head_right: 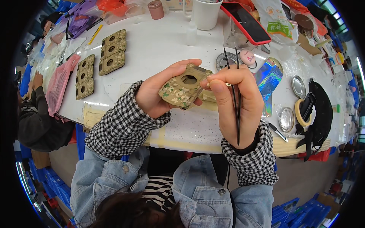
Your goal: Assembling and detailing small plastic model tank parts on a workbench.
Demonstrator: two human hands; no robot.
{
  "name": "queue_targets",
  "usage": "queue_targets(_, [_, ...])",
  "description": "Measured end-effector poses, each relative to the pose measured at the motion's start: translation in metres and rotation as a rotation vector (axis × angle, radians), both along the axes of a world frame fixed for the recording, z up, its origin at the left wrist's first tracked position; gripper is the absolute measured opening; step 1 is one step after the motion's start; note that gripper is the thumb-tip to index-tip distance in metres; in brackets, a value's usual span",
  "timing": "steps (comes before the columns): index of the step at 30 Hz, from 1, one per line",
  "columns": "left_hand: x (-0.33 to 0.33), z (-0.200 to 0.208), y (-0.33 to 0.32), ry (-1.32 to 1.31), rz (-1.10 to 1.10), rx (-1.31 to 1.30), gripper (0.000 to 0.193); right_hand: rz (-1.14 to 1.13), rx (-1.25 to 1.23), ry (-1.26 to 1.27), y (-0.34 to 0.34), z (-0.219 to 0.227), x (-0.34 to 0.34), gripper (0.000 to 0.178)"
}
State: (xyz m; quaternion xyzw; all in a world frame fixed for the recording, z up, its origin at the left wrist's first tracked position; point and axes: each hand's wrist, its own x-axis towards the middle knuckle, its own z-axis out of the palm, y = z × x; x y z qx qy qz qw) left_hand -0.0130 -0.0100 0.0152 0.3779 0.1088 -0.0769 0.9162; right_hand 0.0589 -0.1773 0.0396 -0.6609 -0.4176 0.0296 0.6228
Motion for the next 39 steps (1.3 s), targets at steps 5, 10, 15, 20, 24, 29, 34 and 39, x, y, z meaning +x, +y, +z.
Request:
queue_targets(5, [0.000, 0.000, -0.001, 0.003, 0.010, -0.003, 0.044, -0.002, -0.010, -0.002, -0.001, 0.000, 0.001, 0.008])
queue_targets(10, [0.000, 0.002, -0.001, 0.000, -0.003, 0.012, 0.045, -0.048, 0.145, 0.179, 0.000, 0.001, -0.002, 0.011])
queue_targets(15, [0.003, -0.001, 0.003, -0.035, 0.045, 0.027, 0.045, -0.270, -0.013, -0.093, -0.024, -0.004, 0.011, 0.008])
queue_targets(20, [0.004, -0.003, 0.003, -0.022, 0.163, 0.033, 0.043, -0.360, -0.281, -0.529, -0.029, -0.020, 0.016, 0.010])
queue_targets(24, [0.003, 0.002, 0.004, 0.002, 0.249, 0.067, 0.039, -0.332, -0.357, -0.595, -0.021, -0.034, 0.017, 0.015])
queue_targets(29, [0.003, -0.004, 0.005, -0.046, 0.250, 0.070, 0.044, -0.304, -0.429, -0.633, -0.022, -0.034, 0.016, 0.025])
queue_targets(34, [0.004, -0.003, 0.004, -0.049, 0.291, 0.074, 0.047, -0.222, -0.217, -0.249, -0.044, -0.027, -0.008, 0.042])
queue_targets(39, [0.005, -0.008, 0.007, -0.083, 0.284, 0.018, 0.043, 0.069, -0.314, 0.161, -0.057, -0.030, -0.031, 0.029])
